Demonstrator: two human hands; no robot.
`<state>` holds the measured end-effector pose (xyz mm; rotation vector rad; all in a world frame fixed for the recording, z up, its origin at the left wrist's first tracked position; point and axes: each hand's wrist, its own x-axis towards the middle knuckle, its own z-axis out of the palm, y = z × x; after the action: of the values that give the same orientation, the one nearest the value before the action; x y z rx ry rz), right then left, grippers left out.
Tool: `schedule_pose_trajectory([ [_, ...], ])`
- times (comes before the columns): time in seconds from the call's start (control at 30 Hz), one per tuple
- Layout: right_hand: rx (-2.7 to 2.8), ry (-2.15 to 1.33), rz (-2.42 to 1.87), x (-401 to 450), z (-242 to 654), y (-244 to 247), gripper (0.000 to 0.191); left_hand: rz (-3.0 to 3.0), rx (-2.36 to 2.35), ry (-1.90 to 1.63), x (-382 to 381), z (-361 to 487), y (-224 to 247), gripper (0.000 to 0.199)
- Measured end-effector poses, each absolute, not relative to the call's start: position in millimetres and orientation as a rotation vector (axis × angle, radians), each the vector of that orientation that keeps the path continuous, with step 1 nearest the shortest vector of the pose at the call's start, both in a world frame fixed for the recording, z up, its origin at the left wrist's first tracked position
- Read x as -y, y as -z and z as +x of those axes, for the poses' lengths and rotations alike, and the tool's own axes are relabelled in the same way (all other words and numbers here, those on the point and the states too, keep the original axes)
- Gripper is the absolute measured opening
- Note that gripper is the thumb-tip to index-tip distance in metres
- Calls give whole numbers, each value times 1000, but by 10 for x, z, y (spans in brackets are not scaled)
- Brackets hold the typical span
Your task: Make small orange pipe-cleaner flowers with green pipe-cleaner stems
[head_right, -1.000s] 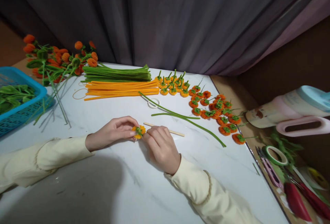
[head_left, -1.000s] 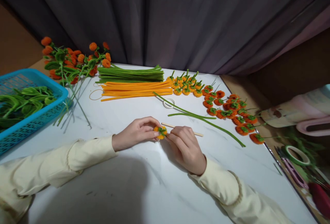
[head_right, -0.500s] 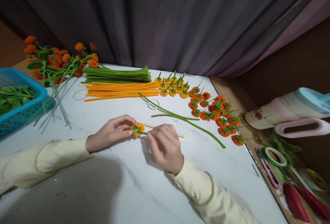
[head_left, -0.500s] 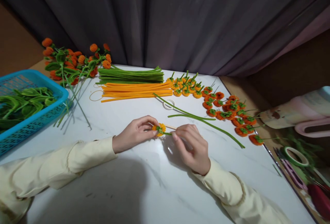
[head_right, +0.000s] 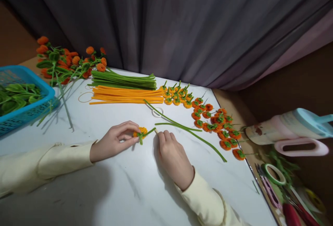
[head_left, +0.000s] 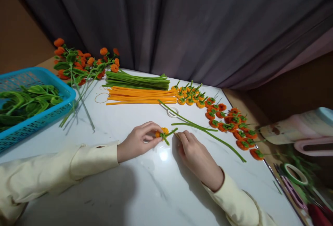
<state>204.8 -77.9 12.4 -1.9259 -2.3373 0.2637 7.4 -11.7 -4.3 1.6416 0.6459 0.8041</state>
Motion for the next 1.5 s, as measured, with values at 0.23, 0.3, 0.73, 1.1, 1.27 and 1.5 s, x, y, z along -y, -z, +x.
schedule_pose_trajectory([
  [0.23, 2017, -866, -1660, 727, 2159, -378, 22, 1686, -691, -878, 110, 75, 21, 11],
  [0.3, 1834, -1153, -1575, 721, 2099, -499, 22, 1703, -723, -895, 97, 76, 18, 10],
  [0.73, 835, -1823, -1268, 708, 1721, -418, 39, 1902, -734, -962, 106, 68, 46, 11],
  [1.1, 651, -1797, -1188, 728, 1649, -346, 43, 1786, -760, -927, 83, 76, 50, 9],
  [1.27, 724, -1737, -1217, 751, 1625, -293, 48, 1776, -738, -921, 86, 79, 63, 9],
  [1.5, 1018, -1591, -1381, 798, 1572, -239, 44, 1775, -741, -906, 96, 80, 78, 9],
])
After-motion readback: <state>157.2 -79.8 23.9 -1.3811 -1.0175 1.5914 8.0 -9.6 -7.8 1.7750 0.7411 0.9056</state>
